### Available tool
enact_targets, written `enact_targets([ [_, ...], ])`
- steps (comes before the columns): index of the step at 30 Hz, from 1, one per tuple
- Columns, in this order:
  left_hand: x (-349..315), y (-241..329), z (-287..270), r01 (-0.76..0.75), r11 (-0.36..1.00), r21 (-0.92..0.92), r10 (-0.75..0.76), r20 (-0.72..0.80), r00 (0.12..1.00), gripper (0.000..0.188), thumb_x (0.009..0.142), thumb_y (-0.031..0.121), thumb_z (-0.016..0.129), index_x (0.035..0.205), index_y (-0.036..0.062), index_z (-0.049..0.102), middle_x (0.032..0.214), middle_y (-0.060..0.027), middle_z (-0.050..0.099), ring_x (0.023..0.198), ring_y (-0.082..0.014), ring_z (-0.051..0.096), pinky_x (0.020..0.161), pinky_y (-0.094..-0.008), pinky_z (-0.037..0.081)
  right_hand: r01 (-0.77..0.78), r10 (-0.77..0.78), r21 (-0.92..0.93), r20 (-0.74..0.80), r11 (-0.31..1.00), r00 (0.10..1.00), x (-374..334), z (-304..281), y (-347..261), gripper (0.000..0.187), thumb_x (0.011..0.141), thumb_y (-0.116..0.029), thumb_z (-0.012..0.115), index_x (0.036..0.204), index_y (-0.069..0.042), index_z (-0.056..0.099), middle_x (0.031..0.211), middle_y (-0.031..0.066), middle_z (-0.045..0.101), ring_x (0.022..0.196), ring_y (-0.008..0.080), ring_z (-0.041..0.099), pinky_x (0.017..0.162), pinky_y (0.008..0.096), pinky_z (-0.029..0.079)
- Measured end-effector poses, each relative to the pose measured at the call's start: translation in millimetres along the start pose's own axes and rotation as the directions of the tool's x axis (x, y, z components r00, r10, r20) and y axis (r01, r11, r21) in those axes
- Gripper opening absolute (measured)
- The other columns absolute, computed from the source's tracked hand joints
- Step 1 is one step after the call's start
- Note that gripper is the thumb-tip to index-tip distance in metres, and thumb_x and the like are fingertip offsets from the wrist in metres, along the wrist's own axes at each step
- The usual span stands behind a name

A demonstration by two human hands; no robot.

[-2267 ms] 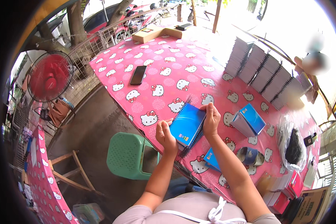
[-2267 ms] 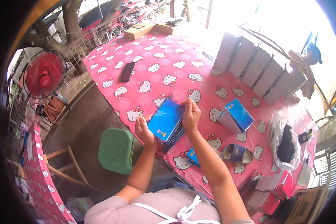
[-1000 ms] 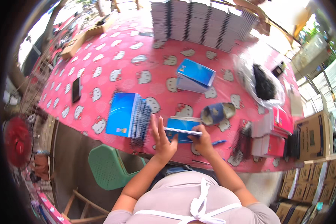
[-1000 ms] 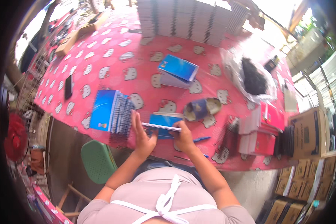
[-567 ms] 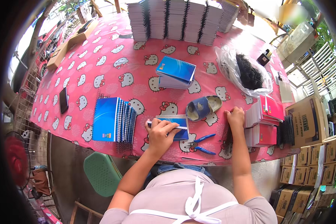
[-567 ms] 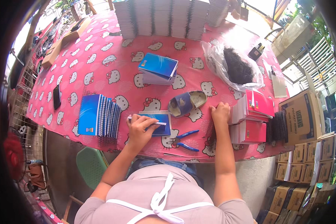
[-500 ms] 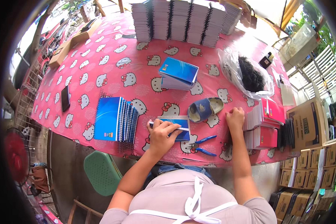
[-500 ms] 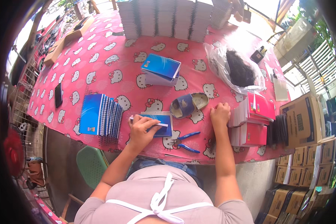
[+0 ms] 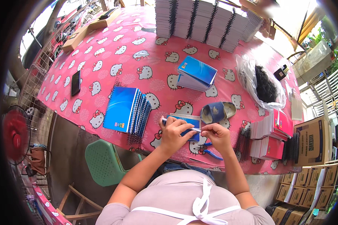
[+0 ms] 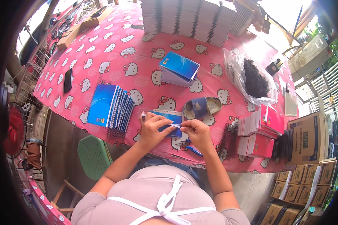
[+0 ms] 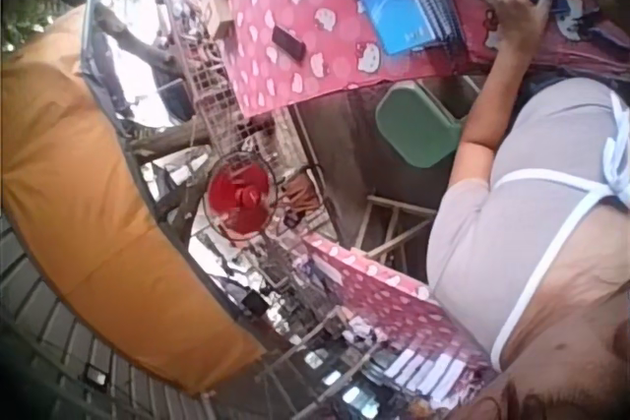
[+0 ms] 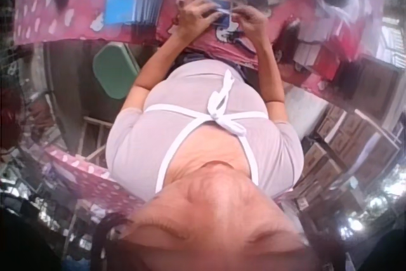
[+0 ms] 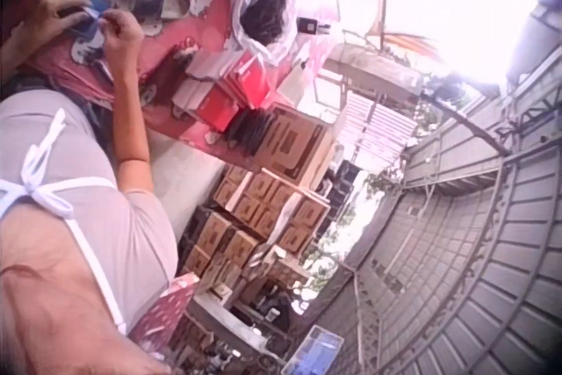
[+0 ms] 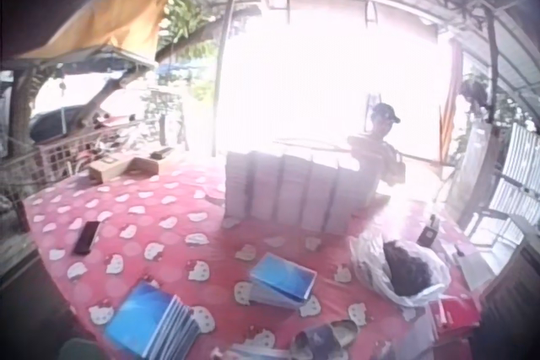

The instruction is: The person applies adhesive tape to the spine of small blue booklets, smoothing the tape by hand and using a small tool to trim or press it, then places the booklets into stacks on the table.

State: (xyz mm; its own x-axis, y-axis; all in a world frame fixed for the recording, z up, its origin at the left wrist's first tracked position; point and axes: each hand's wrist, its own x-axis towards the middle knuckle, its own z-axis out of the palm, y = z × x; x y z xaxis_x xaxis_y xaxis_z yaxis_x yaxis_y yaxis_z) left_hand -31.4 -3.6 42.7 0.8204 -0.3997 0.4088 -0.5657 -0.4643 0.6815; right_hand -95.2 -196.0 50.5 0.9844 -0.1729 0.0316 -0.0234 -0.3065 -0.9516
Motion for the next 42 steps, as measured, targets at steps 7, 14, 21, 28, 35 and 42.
enact_targets([
  [7,-1,-2,-1,-0.024,1.000,0.001,0.024,-0.008,1.000,0.020,0.072,0.037,0.077,0.083,0.0198,0.075,0.081,0.0046,0.065,0.092,-0.0163,0.052,0.098,-0.0544,0.021,0.166,-0.173,-0.152,-0.032,0.974,0.984,13,-7,-27,0.011,0.080,-0.001,0.070,0.090,0.001,0.068,0.075,0.0070,0.064,0.070,0.0115,0.061,0.061,0.0258,0.048],
  [14,-1,3,-3,-0.028,1.000,0.002,0.028,-0.012,1.000,0.020,0.072,0.035,0.077,0.083,0.0184,0.075,0.081,0.0041,0.065,0.092,-0.0159,0.052,0.098,-0.0511,0.022,-0.177,0.198,-0.103,0.243,0.979,0.950,12,-11,-24,0.015,0.080,-0.004,0.069,0.095,-0.002,0.067,0.080,0.0103,0.060,0.070,0.0190,0.060,0.064,0.0288,0.048],
  [21,-5,-1,-2,-0.035,0.999,0.026,0.036,-0.025,0.999,0.021,0.072,0.032,0.077,0.089,0.0202,0.075,0.083,0.0050,0.064,0.094,-0.0163,0.051,0.098,-0.0525,0.022,0.137,-0.097,-0.272,0.155,0.952,0.983,-1,-2,-30,0.028,0.077,-0.007,0.075,0.101,-0.003,0.062,0.081,0.0070,0.054,0.076,0.0190,0.056,0.067,0.0299,0.048],
  [28,-8,-1,-2,-0.055,0.998,0.037,0.056,-0.048,0.997,0.024,0.069,0.024,0.078,0.093,0.0204,0.075,0.086,0.0050,0.066,0.092,-0.0150,0.053,0.090,-0.0432,0.026,0.307,-0.259,-0.438,0.166,0.845,0.951,-1,6,-9,0.035,0.078,-0.012,0.074,0.105,-0.006,0.053,0.090,0.0108,0.056,0.081,0.0256,0.060,0.063,0.0347,0.050],
  [35,-8,-3,-2,-0.061,0.996,0.060,0.064,-0.059,0.996,0.024,0.069,0.024,0.078,0.093,0.0207,0.075,0.085,0.0058,0.066,0.092,-0.0147,0.053,0.090,-0.0432,0.027,0.246,-0.273,-0.497,0.018,0.832,0.962,-5,28,-40,0.025,0.080,-0.017,0.072,0.097,-0.005,0.059,0.089,0.0106,0.057,0.078,0.0271,0.061,0.065,0.0371,0.049],
  [42,-8,-2,-2,-0.054,0.997,0.048,0.057,-0.061,0.996,0.025,0.069,0.024,0.079,0.093,0.0202,0.075,0.085,0.0055,0.066,0.090,-0.0146,0.053,0.091,-0.0430,0.027,0.300,-0.367,-0.518,-0.029,0.801,0.930,0,33,-45,0.016,0.078,-0.009,0.072,0.085,-0.001,0.060,0.077,0.0113,0.055,0.064,0.0266,0.057,0.060,0.0345,0.048],
])
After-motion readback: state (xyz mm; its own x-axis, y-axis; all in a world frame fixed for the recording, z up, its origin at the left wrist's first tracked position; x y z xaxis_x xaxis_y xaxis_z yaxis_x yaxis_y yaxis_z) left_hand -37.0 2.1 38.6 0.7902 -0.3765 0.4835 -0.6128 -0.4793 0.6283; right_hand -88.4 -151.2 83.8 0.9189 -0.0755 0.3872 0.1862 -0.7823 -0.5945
